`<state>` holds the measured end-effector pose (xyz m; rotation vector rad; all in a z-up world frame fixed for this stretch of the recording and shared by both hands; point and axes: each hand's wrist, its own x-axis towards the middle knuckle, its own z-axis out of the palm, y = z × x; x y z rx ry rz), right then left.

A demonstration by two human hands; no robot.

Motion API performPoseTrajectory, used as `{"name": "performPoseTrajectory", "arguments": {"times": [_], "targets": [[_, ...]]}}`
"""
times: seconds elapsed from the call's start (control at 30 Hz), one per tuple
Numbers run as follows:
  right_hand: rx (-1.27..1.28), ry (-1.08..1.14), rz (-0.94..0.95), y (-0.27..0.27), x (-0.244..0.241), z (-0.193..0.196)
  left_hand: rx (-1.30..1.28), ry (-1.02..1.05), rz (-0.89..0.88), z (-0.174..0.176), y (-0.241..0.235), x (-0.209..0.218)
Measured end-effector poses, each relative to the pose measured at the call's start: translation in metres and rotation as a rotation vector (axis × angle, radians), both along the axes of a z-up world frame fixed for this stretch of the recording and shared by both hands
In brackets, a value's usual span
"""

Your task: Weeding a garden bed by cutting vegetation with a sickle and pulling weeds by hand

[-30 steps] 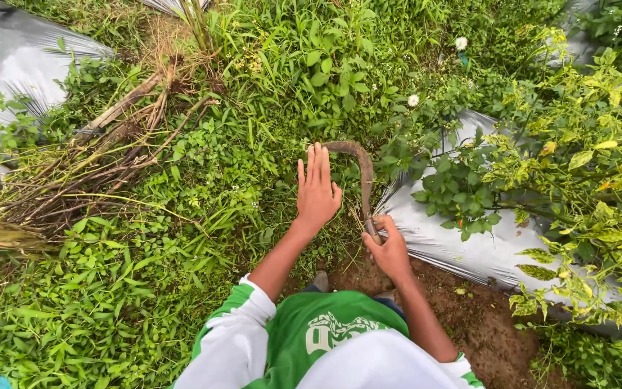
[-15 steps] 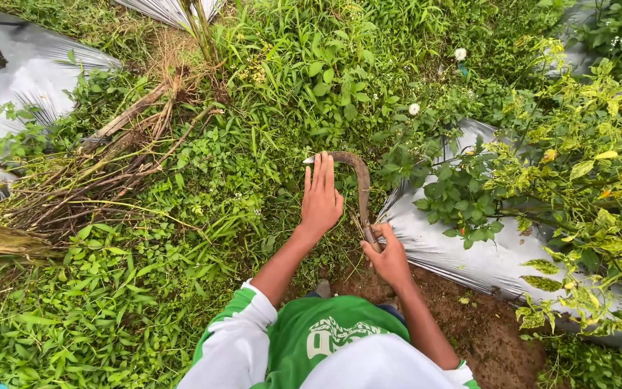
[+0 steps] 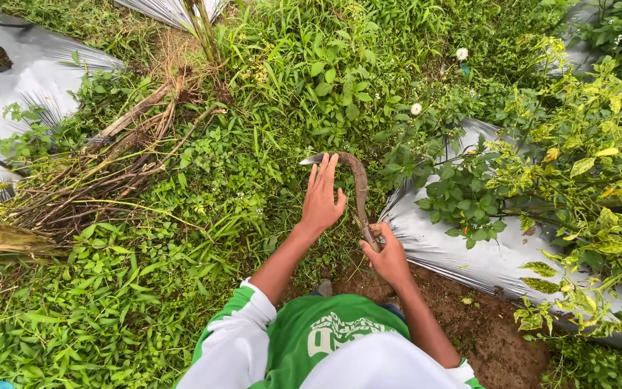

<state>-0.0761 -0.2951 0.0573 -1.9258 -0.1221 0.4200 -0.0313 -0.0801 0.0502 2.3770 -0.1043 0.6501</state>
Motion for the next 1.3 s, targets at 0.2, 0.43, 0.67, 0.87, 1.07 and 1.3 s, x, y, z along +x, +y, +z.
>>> {"name": "performPoseTrajectory", "arguments": {"times": [0.2, 0.43, 0.67, 0.87, 1.07, 1.3], "targets": [[-0.034, 0.026, 0.003, 0.003, -0.001, 0.019, -0.110, -0.096, -0.026, 0.006, 0.004, -0.003], [0.010, 0.000, -0.044, -0.005, -0.005, 0.036, -0.132, -0.236, 0.036, -0.022, 0.011, 0.001], [0.066, -0.060, -0.055, -0.011, -0.006, 0.029, -0.148, -0.323, 0.108, -0.018, 0.008, 0.003], [0.082, -0.053, -0.059, -0.007, -0.012, 0.043, -0.148, -0.319, 0.033, -0.012, -0.002, 0.003], [0.082, -0.067, -0.069, -0.009, -0.012, 0.041, -0.059, -0.113, -0.039, 0.026, -0.007, -0.005], [0.078, -0.096, -0.068, -0.012, -0.011, 0.049, -0.065, -0.127, -0.227, -0.020, -0.020, 0.016]]}}
